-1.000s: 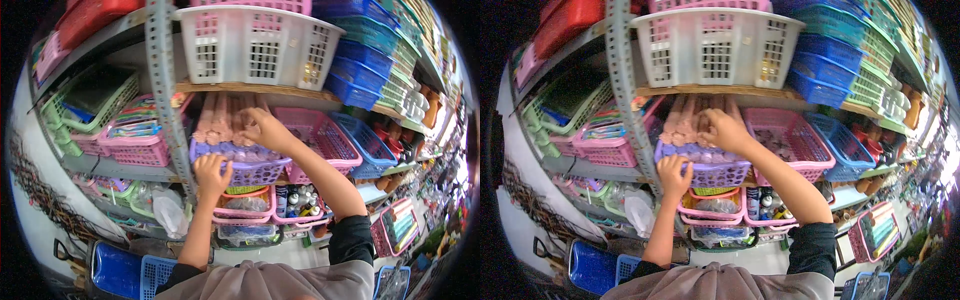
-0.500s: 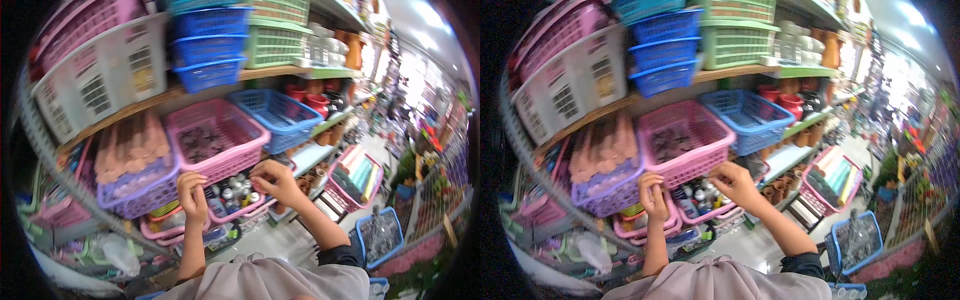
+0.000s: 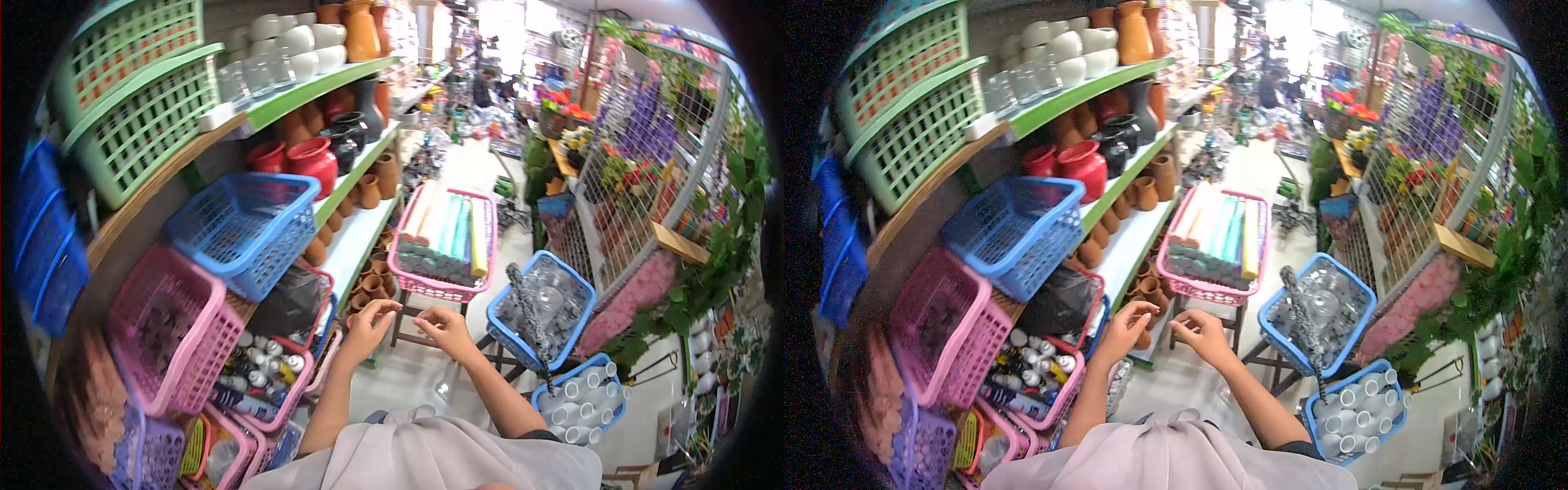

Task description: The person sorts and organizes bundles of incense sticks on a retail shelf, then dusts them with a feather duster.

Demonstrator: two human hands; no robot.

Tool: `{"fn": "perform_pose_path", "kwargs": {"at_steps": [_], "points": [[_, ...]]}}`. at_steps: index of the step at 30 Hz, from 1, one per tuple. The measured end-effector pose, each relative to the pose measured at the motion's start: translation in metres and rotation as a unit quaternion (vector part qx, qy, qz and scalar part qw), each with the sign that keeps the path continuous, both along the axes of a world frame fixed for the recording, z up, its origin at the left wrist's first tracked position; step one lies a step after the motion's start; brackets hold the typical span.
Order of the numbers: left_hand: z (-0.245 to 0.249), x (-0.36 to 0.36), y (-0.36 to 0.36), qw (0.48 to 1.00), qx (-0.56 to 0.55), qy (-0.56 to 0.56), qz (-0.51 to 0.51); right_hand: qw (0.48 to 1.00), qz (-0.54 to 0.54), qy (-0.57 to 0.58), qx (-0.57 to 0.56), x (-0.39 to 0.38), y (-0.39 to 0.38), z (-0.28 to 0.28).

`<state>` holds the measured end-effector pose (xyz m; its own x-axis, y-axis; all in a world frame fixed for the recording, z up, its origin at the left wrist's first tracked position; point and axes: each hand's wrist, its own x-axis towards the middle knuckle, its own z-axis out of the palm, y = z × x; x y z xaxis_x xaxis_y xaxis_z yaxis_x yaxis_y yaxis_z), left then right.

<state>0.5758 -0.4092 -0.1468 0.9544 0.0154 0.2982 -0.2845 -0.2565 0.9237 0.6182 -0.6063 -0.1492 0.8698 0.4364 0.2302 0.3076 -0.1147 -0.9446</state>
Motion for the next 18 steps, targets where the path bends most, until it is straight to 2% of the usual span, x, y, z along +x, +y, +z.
{"fn": "perform_pose_path", "kwargs": {"at_steps": [2, 3, 6, 8, 10, 11, 14, 16, 18], "points": [[-0.010, 0.029, -0.011, 0.999, -0.011, 0.034, -0.024, 0.997, -0.049, 0.060, 0.012, 0.021, -0.018, -0.024], [-0.020, 0.044, -0.015, 0.999, -0.013, 0.035, -0.034, 0.990, -0.055, 0.125, 0.021, 0.026, -0.025, -0.021], [-0.047, 0.090, -0.025, 0.998, -0.028, 0.044, -0.042, 0.987, -0.088, 0.129, 0.045, 0.051, -0.036, -0.033], [-0.059, 0.118, -0.027, 0.998, -0.029, 0.055, -0.011, 0.989, -0.089, 0.119, 0.024, 0.079, -0.039, -0.045], [-0.068, 0.146, -0.024, 0.999, -0.028, 0.032, -0.014, 0.980, -0.101, 0.165, 0.044, 0.105, -0.035, -0.052], [-0.071, 0.161, -0.020, 0.999, -0.006, 0.031, -0.012, 0.986, -0.124, 0.103, -0.028, 0.120, -0.033, -0.054], [-0.067, 0.206, -0.008, 1.000, 0.007, 0.016, -0.011, 0.990, -0.127, 0.051, -0.024, 0.170, -0.017, -0.070], [-0.069, 0.235, 0.001, 0.993, 0.091, -0.064, 0.042, 0.989, -0.128, 0.032, -0.062, 0.195, -0.001, -0.060], [-0.080, 0.267, 0.010, 0.991, 0.119, -0.063, 0.024, 0.976, -0.123, 0.002, -0.179, 0.224, 0.013, -0.050]]}}
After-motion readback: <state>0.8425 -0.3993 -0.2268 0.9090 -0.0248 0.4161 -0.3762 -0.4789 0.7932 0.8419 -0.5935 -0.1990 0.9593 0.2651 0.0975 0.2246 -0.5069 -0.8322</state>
